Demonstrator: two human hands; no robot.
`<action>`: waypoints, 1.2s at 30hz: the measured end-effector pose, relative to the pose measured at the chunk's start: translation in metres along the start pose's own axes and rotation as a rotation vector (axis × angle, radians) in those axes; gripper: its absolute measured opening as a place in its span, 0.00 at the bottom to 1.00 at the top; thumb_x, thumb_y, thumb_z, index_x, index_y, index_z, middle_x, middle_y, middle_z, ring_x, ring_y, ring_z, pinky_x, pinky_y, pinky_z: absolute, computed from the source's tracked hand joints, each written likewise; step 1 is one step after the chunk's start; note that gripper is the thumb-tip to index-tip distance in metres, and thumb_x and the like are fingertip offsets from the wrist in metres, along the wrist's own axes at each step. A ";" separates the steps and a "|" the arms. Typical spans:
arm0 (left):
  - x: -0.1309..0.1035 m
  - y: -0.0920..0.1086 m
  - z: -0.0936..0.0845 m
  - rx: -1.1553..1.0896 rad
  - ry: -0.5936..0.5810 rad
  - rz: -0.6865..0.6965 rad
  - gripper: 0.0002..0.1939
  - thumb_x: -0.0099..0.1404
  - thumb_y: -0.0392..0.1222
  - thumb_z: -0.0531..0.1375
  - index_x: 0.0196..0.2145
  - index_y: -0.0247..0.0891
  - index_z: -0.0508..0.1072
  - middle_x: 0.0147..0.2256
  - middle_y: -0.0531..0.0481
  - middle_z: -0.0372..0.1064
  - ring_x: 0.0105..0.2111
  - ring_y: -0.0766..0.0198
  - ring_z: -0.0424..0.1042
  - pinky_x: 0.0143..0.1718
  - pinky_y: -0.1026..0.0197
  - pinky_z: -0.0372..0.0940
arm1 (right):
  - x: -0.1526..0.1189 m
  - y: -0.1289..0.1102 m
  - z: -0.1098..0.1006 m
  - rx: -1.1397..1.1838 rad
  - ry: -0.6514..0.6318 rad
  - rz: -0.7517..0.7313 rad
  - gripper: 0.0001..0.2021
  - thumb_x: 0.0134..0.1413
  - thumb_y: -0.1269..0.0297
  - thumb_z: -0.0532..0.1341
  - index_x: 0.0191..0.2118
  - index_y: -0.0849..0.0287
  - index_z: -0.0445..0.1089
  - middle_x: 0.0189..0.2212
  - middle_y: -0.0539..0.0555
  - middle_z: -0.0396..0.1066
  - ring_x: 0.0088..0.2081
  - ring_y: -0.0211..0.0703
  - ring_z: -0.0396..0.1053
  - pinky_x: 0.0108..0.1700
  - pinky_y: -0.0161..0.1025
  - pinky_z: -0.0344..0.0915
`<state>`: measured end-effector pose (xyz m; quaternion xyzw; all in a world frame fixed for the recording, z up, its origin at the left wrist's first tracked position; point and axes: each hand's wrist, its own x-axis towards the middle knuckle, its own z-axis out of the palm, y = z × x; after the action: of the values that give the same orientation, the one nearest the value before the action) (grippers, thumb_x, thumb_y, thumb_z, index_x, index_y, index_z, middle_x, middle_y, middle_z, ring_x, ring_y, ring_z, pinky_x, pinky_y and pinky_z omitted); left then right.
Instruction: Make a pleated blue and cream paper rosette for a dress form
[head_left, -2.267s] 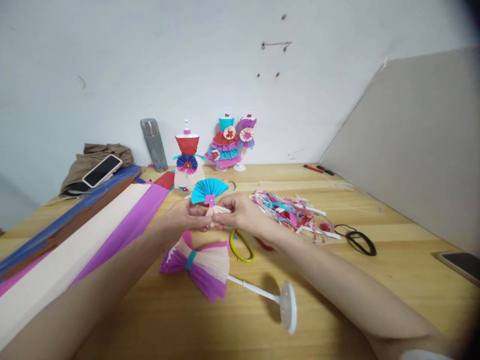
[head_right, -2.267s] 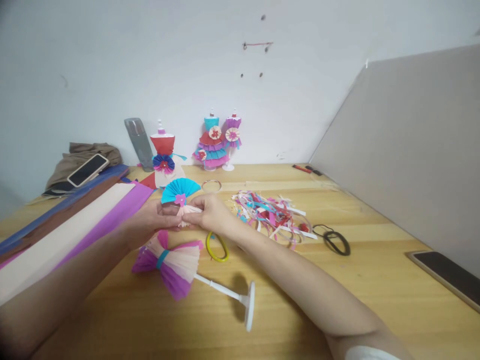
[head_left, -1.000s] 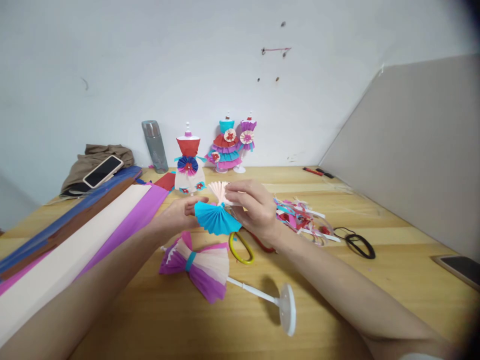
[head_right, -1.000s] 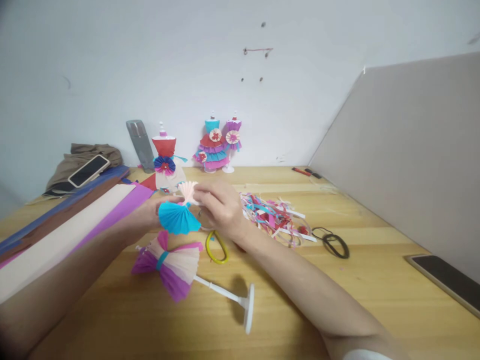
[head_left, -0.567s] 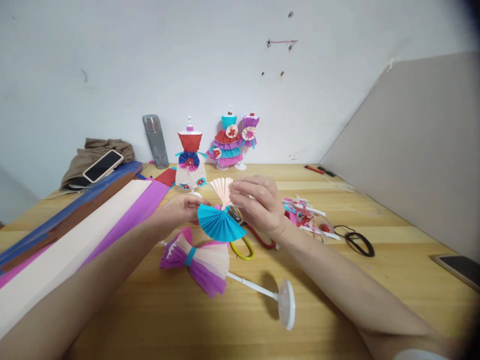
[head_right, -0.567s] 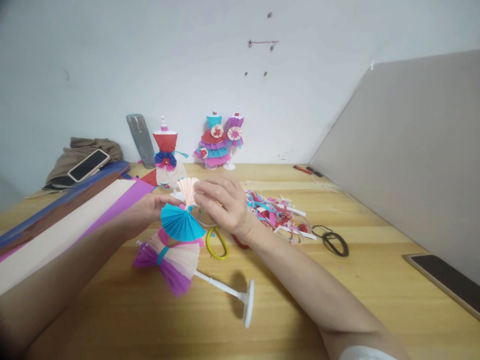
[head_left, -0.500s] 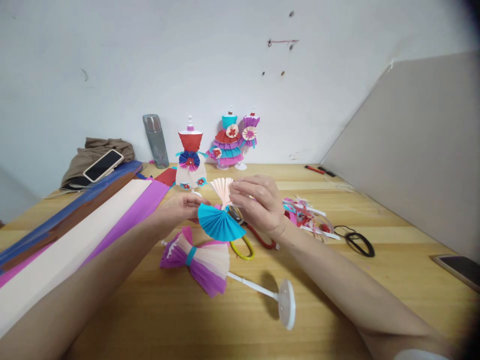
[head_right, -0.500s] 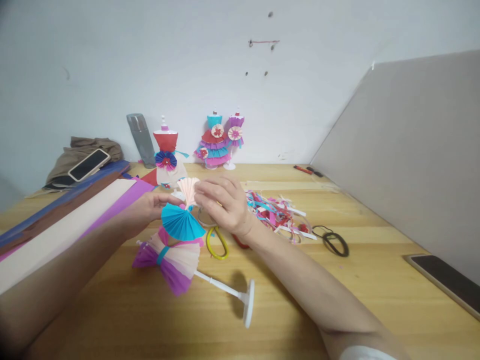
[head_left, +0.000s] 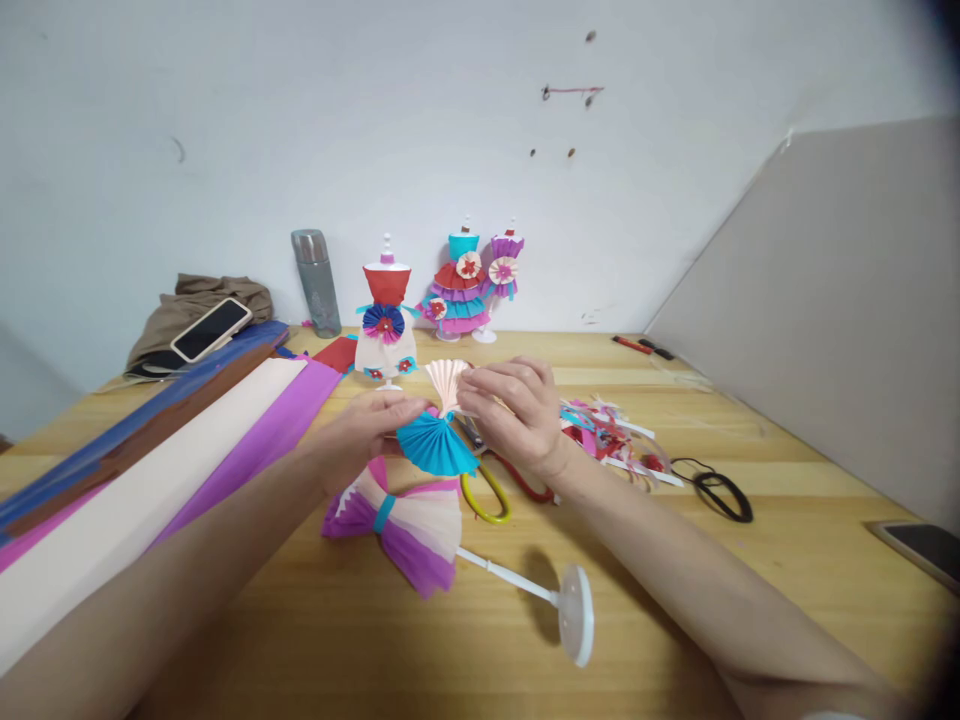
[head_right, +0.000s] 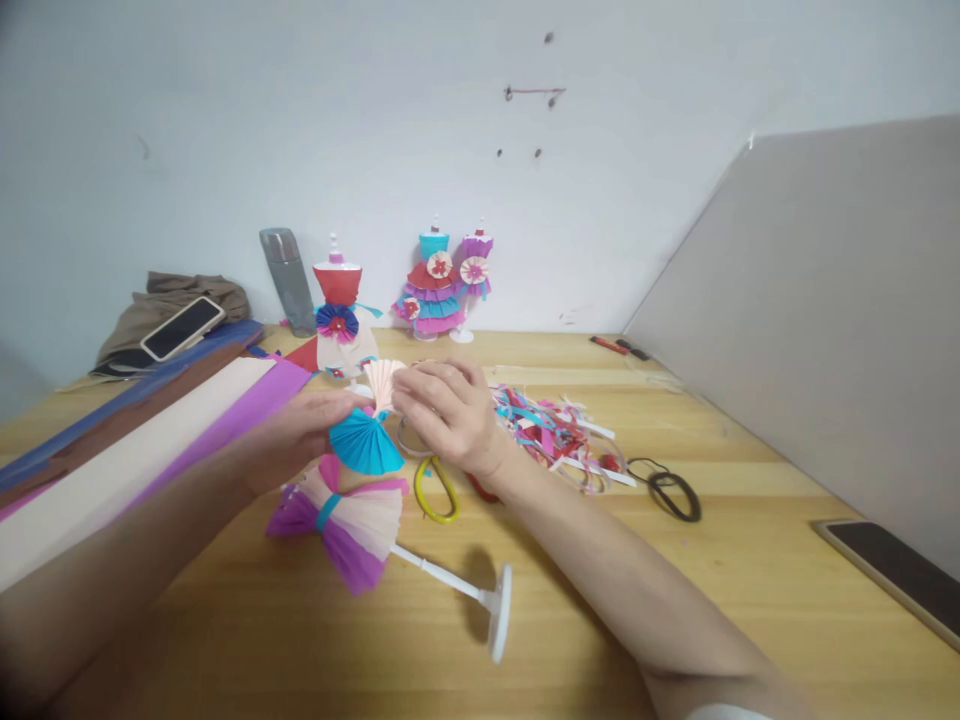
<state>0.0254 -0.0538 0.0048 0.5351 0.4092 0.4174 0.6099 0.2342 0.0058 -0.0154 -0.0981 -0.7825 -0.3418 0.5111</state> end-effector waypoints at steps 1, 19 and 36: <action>-0.001 -0.001 0.001 -0.022 -0.026 -0.017 0.18 0.55 0.54 0.68 0.33 0.34 0.79 0.32 0.46 0.75 0.33 0.60 0.71 0.37 0.59 0.68 | 0.000 -0.001 0.000 -0.016 -0.010 0.001 0.08 0.61 0.72 0.58 0.36 0.53 0.72 0.39 0.52 0.78 0.42 0.43 0.73 0.42 0.44 0.65; 0.009 0.000 -0.011 0.210 0.188 -0.052 0.15 0.41 0.42 0.70 0.27 0.37 0.73 0.24 0.56 0.69 0.25 0.67 0.67 0.29 0.64 0.61 | -0.002 0.006 0.010 0.537 -0.361 0.217 0.34 0.57 0.63 0.55 0.68 0.54 0.46 0.68 0.64 0.47 0.67 0.56 0.50 0.63 0.59 0.56; 0.019 -0.016 -0.024 0.436 0.126 0.059 0.26 0.47 0.45 0.67 0.45 0.35 0.75 0.34 0.49 0.77 0.34 0.57 0.75 0.33 0.58 0.69 | 0.008 -0.009 0.005 0.433 -0.522 0.163 0.08 0.55 0.73 0.57 0.39 0.58 0.71 0.47 0.59 0.73 0.60 0.57 0.60 0.57 0.57 0.60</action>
<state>0.0101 -0.0294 -0.0147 0.6390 0.5112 0.3692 0.4405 0.2219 0.0008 -0.0140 -0.1337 -0.9307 -0.0891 0.3285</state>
